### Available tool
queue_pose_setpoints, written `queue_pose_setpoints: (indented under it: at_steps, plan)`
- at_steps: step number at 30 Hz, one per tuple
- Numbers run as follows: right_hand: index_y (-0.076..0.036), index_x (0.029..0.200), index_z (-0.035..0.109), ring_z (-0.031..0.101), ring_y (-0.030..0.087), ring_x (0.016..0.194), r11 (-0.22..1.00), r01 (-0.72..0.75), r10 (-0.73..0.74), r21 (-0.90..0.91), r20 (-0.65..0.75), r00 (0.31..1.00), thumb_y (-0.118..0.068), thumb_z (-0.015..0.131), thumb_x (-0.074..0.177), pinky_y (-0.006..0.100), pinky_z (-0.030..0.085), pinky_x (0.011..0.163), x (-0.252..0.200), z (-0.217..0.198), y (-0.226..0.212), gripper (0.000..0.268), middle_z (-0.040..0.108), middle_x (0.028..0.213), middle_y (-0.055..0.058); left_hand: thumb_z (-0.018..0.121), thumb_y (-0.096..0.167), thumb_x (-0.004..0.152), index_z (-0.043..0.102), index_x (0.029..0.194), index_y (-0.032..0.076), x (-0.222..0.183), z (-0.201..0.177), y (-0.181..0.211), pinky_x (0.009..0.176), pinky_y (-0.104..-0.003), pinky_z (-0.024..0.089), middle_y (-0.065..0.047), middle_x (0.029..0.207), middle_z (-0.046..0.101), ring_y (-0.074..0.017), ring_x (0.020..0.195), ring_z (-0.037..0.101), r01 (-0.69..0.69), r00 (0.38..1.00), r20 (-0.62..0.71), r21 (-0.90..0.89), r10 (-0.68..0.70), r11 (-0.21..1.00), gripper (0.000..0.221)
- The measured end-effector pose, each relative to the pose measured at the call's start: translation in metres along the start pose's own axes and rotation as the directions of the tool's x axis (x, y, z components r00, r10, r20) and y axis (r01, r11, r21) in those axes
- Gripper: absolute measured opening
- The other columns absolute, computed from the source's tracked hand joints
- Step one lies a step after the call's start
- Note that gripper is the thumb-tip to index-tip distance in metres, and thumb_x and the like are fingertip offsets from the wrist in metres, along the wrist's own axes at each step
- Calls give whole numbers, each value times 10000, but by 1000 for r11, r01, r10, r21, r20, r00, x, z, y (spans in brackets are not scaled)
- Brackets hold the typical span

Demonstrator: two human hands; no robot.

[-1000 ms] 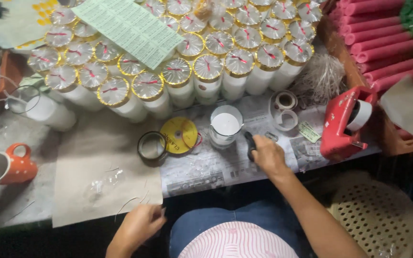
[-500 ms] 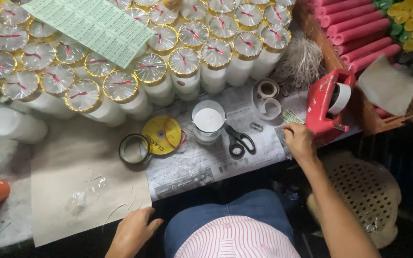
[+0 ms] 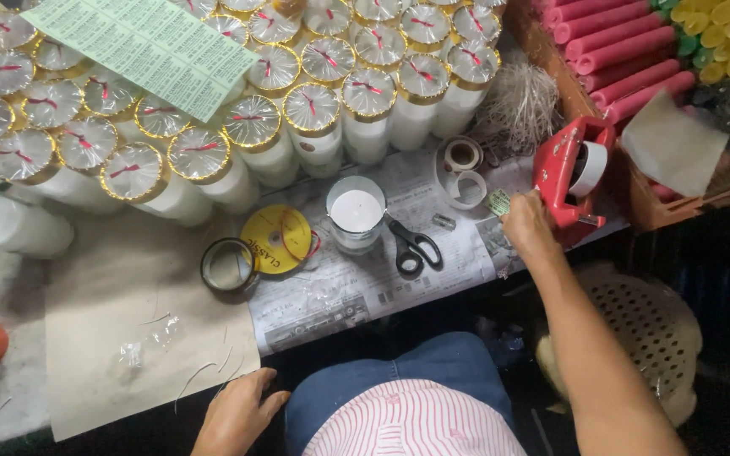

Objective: Decorating glass-encased candles with labels, ribbons, and tape at a production workbench.

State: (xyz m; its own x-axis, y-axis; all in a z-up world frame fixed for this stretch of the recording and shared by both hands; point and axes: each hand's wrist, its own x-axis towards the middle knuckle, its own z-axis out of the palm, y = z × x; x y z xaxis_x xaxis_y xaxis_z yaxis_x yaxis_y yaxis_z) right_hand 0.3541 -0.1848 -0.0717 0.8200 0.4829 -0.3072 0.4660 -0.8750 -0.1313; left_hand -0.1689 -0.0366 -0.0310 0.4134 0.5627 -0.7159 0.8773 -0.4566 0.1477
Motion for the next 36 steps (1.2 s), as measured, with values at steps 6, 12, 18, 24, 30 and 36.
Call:
queue_pose_setpoints:
  at_steps: [6,12,18,24,30,36]
  plan:
    - [35,1103,689,697,434,1051,998,-50,56,-34,183,982,-176,820,882,517,557,857,18,-37,-12,333,732,1123,259,668,517,917,540,1407,251,0,-1,2,1094,-386,485,42,1415,629,-171,1323,600,28,998,50,21,-29,999,572]
    - [42,1150,740,723,406,1044,986,-106,141,-127,309,940,-161,871,828,491,571,854,12,-66,-35,403,746,1154,244,681,542,879,549,1402,272,14,20,-19,1113,-384,465,61,1421,622,-158,1340,577,-8,1000,-12,-2,7,1000,603]
    - [9,954,728,696,415,926,997,64,-64,33,5,998,-173,818,856,502,513,779,10,-39,9,225,747,971,217,694,511,906,544,1416,258,-11,-16,6,1116,-351,477,69,1446,611,-149,1345,588,54,995,81,-37,-51,998,589]
    - [-114,1167,784,724,164,1052,792,-71,-146,607,302,942,76,535,872,271,593,941,-186,-108,-81,430,784,1185,64,712,423,894,718,1249,187,-22,-41,72,930,-323,571,18,1239,776,-149,1081,753,-522,848,-279,-300,450,798,427]
    - [-157,704,607,607,219,729,635,676,-736,373,26,677,-305,780,827,407,435,652,-202,-10,-93,258,665,684,5,832,167,841,690,837,137,10,-37,152,530,-233,486,5,756,680,-93,616,582,-817,572,-635,-383,519,431,145]
    - [-40,1002,773,621,112,596,331,237,-512,913,-37,858,-19,711,874,249,562,562,-181,0,-82,144,753,695,79,885,168,800,780,813,94,26,-25,161,604,-228,585,-56,684,732,-115,666,696,-739,673,-726,-652,141,171,129]
